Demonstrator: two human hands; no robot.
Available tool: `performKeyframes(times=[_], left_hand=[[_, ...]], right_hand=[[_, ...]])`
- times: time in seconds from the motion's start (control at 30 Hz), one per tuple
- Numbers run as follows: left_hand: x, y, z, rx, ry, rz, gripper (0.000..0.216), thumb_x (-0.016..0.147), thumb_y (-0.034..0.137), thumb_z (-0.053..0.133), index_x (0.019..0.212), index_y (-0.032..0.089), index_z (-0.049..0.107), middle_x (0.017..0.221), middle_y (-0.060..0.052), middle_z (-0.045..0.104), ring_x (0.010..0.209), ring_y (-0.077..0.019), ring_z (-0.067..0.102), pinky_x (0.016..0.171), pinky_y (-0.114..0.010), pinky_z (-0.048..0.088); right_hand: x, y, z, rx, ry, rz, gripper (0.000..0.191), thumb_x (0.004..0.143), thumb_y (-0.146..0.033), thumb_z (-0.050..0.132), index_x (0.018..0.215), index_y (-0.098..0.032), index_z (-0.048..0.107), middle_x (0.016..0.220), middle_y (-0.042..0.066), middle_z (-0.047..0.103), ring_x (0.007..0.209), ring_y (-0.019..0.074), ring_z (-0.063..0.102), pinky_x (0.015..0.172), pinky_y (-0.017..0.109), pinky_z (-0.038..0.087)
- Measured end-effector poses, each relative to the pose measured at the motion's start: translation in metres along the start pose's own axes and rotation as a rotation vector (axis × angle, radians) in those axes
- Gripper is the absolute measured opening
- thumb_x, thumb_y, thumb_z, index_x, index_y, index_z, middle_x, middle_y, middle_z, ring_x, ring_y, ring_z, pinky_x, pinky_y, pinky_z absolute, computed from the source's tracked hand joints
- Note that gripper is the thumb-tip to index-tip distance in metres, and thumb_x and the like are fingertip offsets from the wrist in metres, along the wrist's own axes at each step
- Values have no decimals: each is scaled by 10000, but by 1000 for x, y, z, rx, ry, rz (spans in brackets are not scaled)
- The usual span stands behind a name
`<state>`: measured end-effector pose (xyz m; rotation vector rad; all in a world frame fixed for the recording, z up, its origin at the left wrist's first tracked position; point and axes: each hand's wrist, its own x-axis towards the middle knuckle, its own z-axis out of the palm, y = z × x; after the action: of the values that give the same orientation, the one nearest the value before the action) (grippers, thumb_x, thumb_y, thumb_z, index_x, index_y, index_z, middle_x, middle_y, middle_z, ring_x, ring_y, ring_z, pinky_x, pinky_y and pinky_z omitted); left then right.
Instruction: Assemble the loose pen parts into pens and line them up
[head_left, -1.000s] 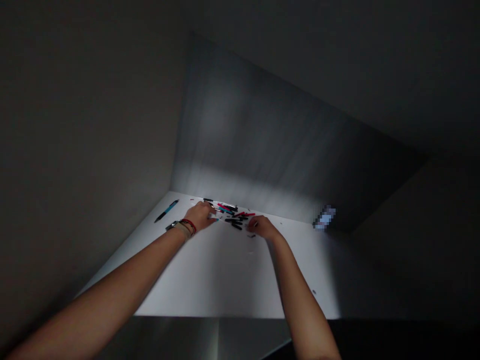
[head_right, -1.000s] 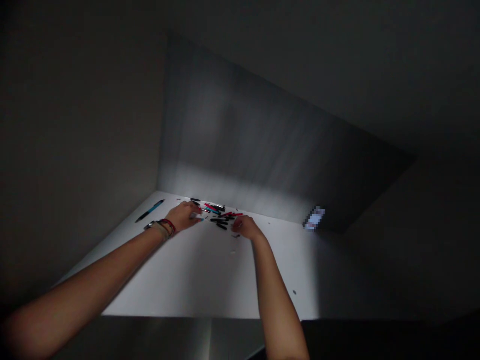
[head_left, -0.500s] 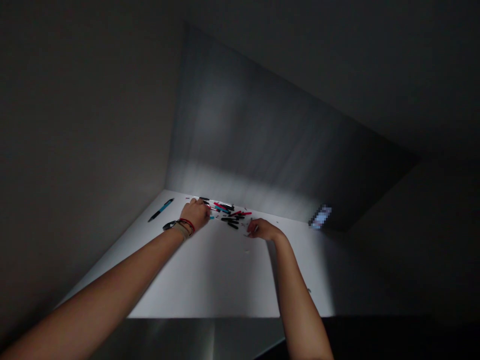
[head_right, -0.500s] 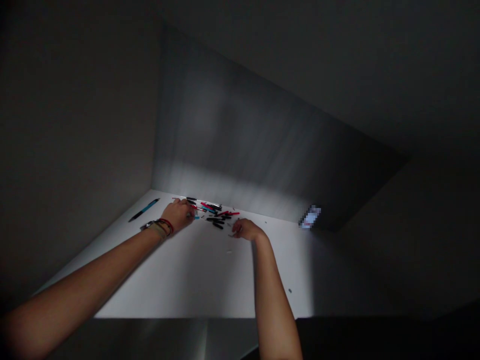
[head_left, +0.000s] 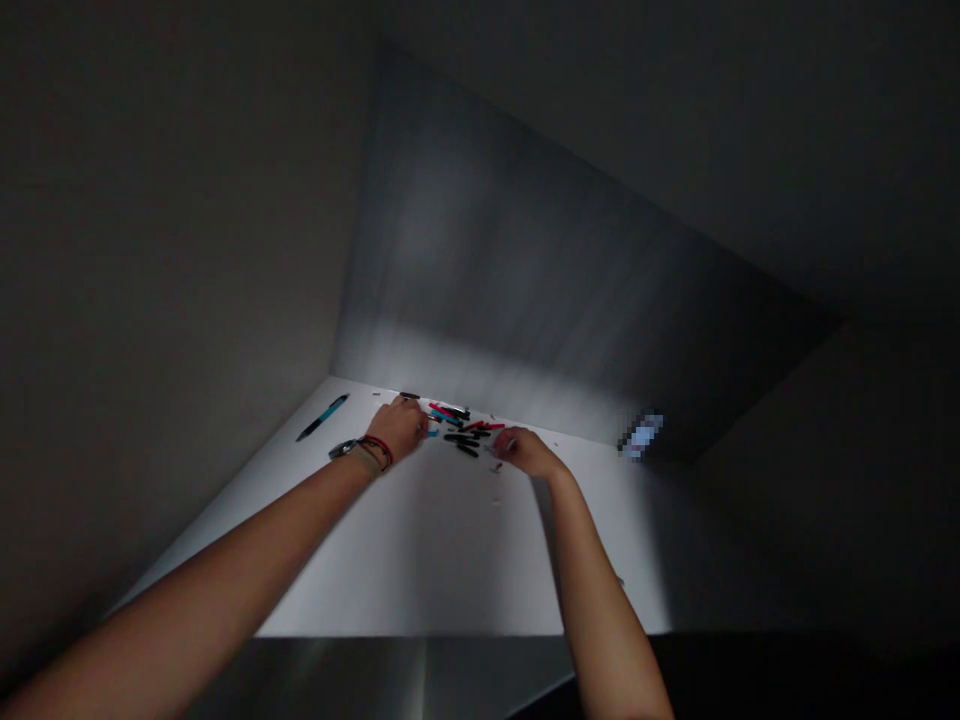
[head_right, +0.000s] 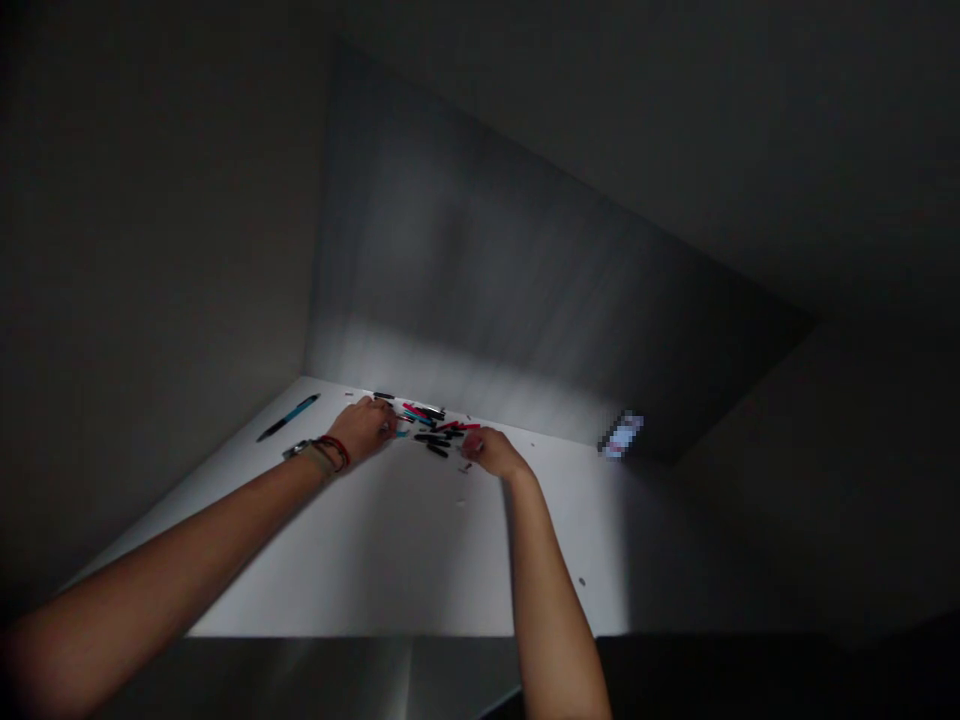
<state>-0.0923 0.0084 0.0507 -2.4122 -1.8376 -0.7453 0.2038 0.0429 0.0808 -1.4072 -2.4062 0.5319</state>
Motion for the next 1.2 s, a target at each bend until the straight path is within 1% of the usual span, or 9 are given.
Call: performKeyframes(times=[0.07, 0.2, 0.3, 0.43, 0.6, 0.8, 1.0, 1.07, 1.2], left_hand=[[-1, -2, 3, 17, -26, -2, 154, 863, 231, 627, 876, 206, 778, 1075, -136, 701, 1056, -307, 581, 871, -384, 466], [0, -10, 7, 7, -39, -25, 123, 827, 231, 658, 858, 216, 776, 1066, -136, 707, 1064, -315, 596, 886, -385, 475], [2, -11, 10, -52, 6, 17, 240, 794, 251, 696, 1019, 246, 777, 1140, -122, 707, 1095, -325, 609, 933, -405, 487], [1, 8, 20, -188, 59, 268, 363, 883, 260, 606, 1226, 260, 724, 1275, -97, 682, 1204, -288, 590, 1078, -421, 442], [-6, 39, 40, -210, -47, 497, 390, 919, 180, 544, 1264, 257, 709, 1382, -77, 645, 1293, -280, 543, 1131, -471, 408], [-6, 44, 35, -196, -86, 477, 393, 909, 111, 525, 1206, 247, 742, 1271, -65, 715, 1214, -273, 589, 1088, -448, 446], [-6, 45, 38, -160, -30, 450, 354, 943, 234, 539, 1254, 214, 707, 1242, -120, 685, 1152, -287, 594, 1005, -449, 481], [-8, 47, 40, -137, -11, 414, 363, 944, 258, 538, 1264, 213, 702, 1228, -137, 667, 1128, -289, 595, 968, -445, 492], [-9, 51, 37, -82, -51, 376, 273, 956, 287, 536, 1044, 224, 787, 1078, -135, 669, 1041, -298, 603, 894, -435, 499]], right_hand=[[0, -3, 1, -15, 18, -10, 48, 795, -201, 732, 828, -169, 745, 820, 15, 740, 746, 148, 637, 699, 247, 456], [-4, -1, -3, -76, -85, 59, 213, 685, -232, 855, 871, -183, 762, 866, 27, 749, 766, 165, 652, 663, 240, 449], [-6, 5, -6, -89, -64, 60, 269, 647, -200, 877, 896, -202, 776, 896, 27, 754, 778, 167, 661, 667, 236, 457], [-1, 11, 1, -38, -117, 38, 215, 644, -90, 822, 820, -206, 783, 805, 3, 751, 738, 155, 669, 653, 219, 468], [5, 12, 9, 30, -109, 65, 168, 670, -48, 744, 742, -198, 772, 721, -7, 742, 682, 151, 671, 604, 206, 468], [5, 1, 6, -78, 45, 57, 133, 711, -79, 720, 738, -193, 782, 776, 32, 770, 754, 192, 687, 677, 244, 479], [10, -7, 11, 85, 162, -42, 308, 804, -88, 617, 1026, -200, 798, 947, 30, 790, 821, 185, 697, 743, 250, 499], [12, -8, 15, 103, 164, -67, 317, 829, -113, 596, 1057, -207, 796, 960, 29, 789, 824, 189, 698, 761, 266, 507], [15, -8, 22, 201, 149, -102, 234, 841, -185, 605, 981, -195, 792, 950, 50, 786, 843, 199, 707, 763, 282, 525]])
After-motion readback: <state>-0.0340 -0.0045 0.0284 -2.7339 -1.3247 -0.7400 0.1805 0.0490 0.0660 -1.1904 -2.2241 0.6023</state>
